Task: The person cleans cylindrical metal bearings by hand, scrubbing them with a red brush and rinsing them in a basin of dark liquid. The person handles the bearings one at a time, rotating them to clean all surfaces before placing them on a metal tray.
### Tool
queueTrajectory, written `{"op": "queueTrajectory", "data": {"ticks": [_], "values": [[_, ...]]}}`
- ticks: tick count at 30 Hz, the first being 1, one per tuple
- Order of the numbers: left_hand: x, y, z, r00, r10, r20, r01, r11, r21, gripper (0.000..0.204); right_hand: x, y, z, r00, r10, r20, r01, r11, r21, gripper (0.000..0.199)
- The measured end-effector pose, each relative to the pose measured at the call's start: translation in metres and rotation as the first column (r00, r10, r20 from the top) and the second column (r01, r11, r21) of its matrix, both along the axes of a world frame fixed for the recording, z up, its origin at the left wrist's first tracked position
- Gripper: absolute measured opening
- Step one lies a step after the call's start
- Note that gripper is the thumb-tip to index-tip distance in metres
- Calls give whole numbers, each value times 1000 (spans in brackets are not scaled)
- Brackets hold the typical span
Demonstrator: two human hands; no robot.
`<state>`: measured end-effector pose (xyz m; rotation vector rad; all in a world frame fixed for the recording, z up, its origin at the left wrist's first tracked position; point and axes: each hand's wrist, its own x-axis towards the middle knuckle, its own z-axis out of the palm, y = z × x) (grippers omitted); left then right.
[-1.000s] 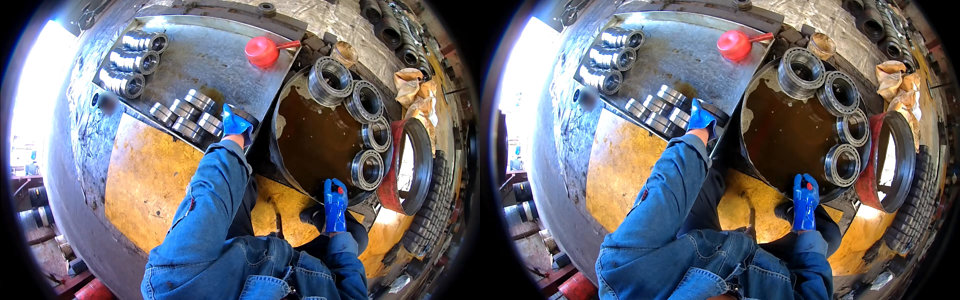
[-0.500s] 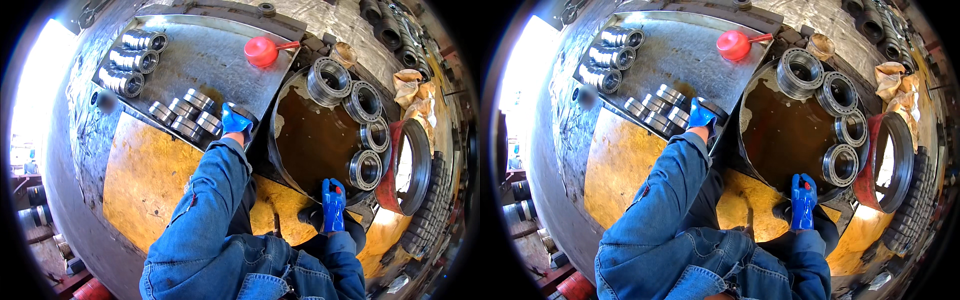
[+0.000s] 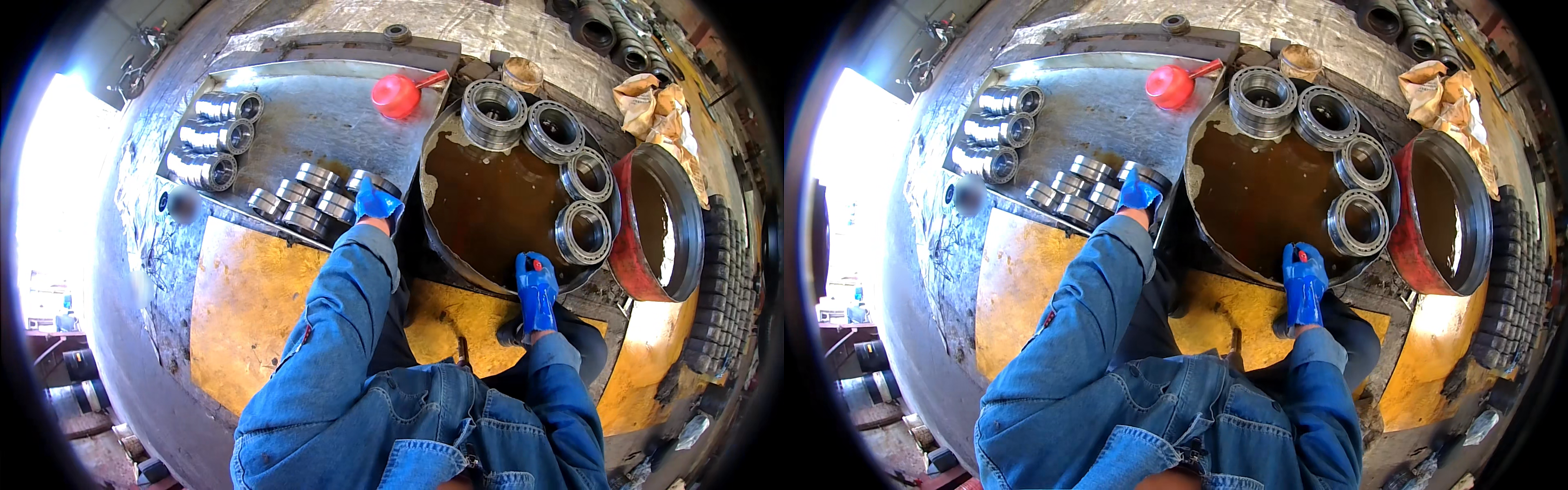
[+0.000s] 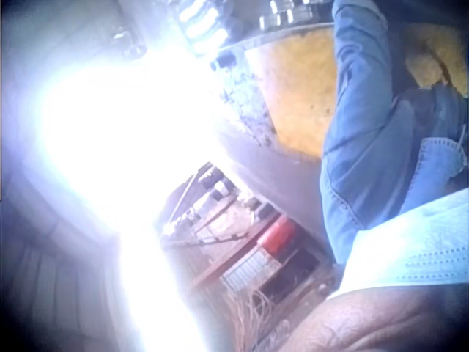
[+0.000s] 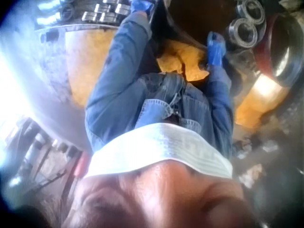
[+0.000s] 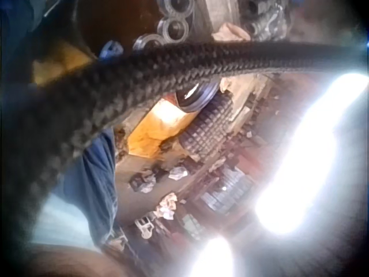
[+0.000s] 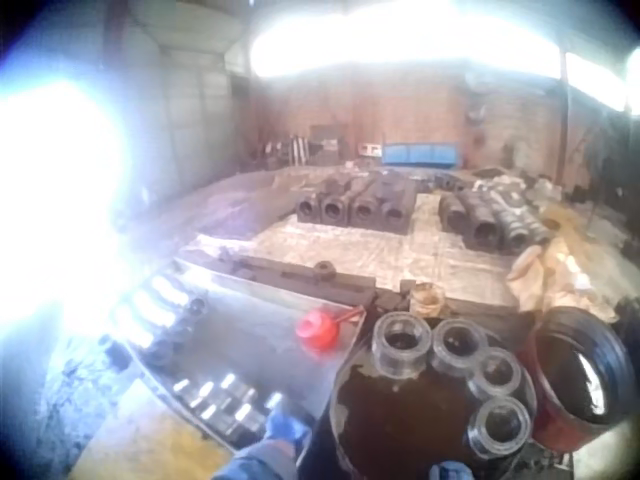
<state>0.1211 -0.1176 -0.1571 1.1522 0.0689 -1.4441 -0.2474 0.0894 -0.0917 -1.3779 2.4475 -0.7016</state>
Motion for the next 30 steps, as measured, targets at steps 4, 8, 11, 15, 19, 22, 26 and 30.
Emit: {"op": "queueTrajectory", "data": {"ticks": [4, 8, 11, 15, 19, 22, 26, 30], "values": [[4, 15, 34, 994, -79, -70, 76, 996, -54, 59, 8, -2, 4, 999, 33, 16, -32, 999, -42, 38], [19, 11, 64, 80, -211, 974, 565, 814, 130, 59, 15, -2, 6, 997, 74, -11, -75, 994, -76, 35], [-14, 10, 116, -661, 154, 735, 617, 669, 414, 55, 13, 1, 9, 999, 32, 33, -27, 988, -152, 34], [-66, 17, 187, 793, -539, 284, 603, 760, -242, 51, 10, -3, 18, 991, 36, 130, -23, 995, -101, 36], [-89, 22, 151, 627, -716, 307, 772, 623, -123, 49, 17, -7, 22, 995, 39, 96, -32, 997, -67, 34], [-107, 28, 137, 613, -767, 190, 778, 628, 25, 48, 12, -4, 17, 996, 50, 78, -46, 997, -63, 36], [-111, 14, 134, 700, -694, 167, 714, 687, -135, 43, 17, 1, 20, 995, 39, 86, -32, 996, -80, 36], [-112, 20, 153, 703, -687, 183, 711, 672, -206, 50, 13, 5, 19, 993, 50, 108, -45, 998, -46, 36]]}}
